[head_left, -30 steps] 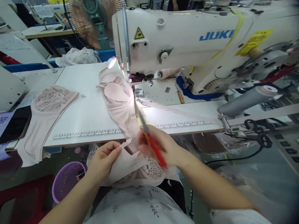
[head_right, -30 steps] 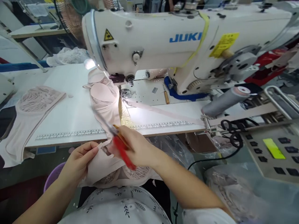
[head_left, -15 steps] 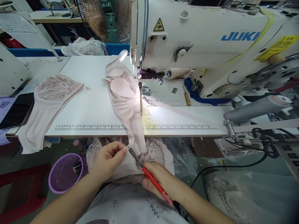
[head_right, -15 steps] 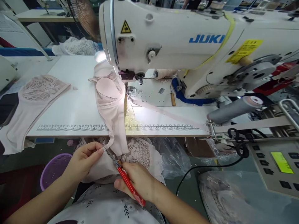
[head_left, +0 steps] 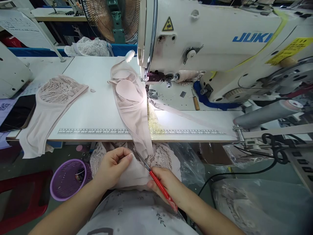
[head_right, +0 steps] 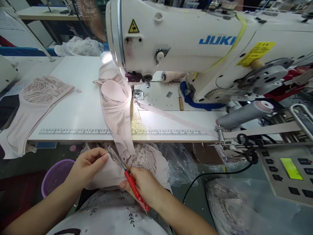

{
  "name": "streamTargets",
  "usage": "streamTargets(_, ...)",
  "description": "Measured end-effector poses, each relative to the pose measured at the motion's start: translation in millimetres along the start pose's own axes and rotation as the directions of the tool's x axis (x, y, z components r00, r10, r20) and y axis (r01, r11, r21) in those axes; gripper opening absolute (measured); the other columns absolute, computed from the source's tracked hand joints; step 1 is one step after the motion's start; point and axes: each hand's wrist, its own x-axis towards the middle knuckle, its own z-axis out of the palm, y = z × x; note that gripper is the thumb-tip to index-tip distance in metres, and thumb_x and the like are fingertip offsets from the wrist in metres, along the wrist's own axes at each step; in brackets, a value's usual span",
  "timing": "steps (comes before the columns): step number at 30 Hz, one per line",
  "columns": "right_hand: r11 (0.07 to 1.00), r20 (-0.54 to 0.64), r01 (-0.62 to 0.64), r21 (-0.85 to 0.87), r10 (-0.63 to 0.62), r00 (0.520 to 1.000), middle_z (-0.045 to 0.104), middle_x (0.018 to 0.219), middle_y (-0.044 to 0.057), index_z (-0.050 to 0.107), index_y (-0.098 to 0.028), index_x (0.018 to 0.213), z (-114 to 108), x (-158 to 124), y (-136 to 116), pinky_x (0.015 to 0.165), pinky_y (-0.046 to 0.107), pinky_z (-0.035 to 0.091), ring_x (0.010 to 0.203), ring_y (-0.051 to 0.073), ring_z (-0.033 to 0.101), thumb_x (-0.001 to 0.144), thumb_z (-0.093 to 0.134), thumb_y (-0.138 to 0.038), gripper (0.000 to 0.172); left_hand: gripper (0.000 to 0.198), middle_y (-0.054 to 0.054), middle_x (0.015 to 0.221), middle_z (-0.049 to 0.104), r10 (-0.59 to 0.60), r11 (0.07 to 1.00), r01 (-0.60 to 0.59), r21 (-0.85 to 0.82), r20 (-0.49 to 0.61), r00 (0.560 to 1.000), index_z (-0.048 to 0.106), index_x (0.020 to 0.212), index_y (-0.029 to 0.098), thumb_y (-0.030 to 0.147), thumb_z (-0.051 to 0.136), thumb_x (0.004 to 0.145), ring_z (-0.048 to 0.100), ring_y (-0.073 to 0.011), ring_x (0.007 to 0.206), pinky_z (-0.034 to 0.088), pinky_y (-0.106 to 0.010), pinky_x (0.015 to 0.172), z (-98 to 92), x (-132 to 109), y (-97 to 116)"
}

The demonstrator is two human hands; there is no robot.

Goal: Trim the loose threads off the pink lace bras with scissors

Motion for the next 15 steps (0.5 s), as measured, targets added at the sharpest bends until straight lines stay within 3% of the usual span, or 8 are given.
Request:
streamTargets(3,0.999,-0.178,0.049,0.014,-0.046,0.983,0.04,0.058,-0.004,0.037,-0.021,0.065,-11,-5,2,0.044,0.023,0.029,0.05,0.011,0.036,0.079,0.056,-0.049,0.036,0.017,-0.002,0.062,0.062,0.178,0.96,-0.197,0.198,0.113,0.978,0.063,0.07,0.017,0.025,0.054,0.082,0.056,-0.0146,0.056,0.042,-0.023,0.053,2.1,-8,3)
streamTargets(6,0.97,-0.313,0.233,0.067,-0.201,0.928,0.054,0.075,0.001,0.051,-0.021,0.08,-18,-12,-2,0.057,0.028,0.044,0.065,0.016,0.052,0.077,0.063,-0.04,0.023,0.014,-0.006,0.077,0.07,0.366,0.85,-0.447,0.281,0.296,0.882,0.063,0.091,0.018,0.017,0.05,0.085,0.064,-0.0176,0.067,0.048,-0.024,0.061,9.4,-17,4)
streamTargets(9,0.93,-0.249,0.34,0.139,-0.3,0.921,0.059,0.085,0.004,0.054,-0.023,0.092,-15,-16,-7,0.072,0.032,0.05,0.077,0.019,0.059,0.081,0.059,-0.029,0.013,0.014,-0.008,0.083,0.07,0.425,0.8,-0.538,0.267,0.381,0.821,0.056,0.098,0.018,0.017,0.048,0.086,0.065,-0.0178,0.068,0.049,-0.025,0.061,18.6,-24,4)
streamTargets(12,0.943,-0.192,0.302,0.138,-0.273,0.943,0.06,0.083,0.003,0.054,-0.024,0.092,-6,-18,-4,0.07,0.031,0.052,0.075,0.019,0.06,0.084,0.056,-0.023,0.009,0.011,-0.007,0.079,0.068,0.398,0.797,-0.535,0.281,0.422,0.815,0.052,0.097,0.018,0.021,0.047,0.088,0.062,-0.0163,0.06,0.047,-0.025,0.058,25.1,-27,2)
streamTargets(15,0.955,-0.205,0.281,0.098,-0.256,0.945,0.062,0.087,0.005,0.053,-0.024,0.094,-2,-20,2,0.072,0.032,0.053,0.081,0.021,0.062,0.083,0.056,-0.021,0.011,0.016,-0.012,0.085,0.068,0.403,0.756,-0.569,0.325,0.455,0.794,0.049,0.102,0.016,0.021,0.044,0.088,0.063,-0.0204,0.067,0.048,-0.029,0.062,26.4,-26,-1)
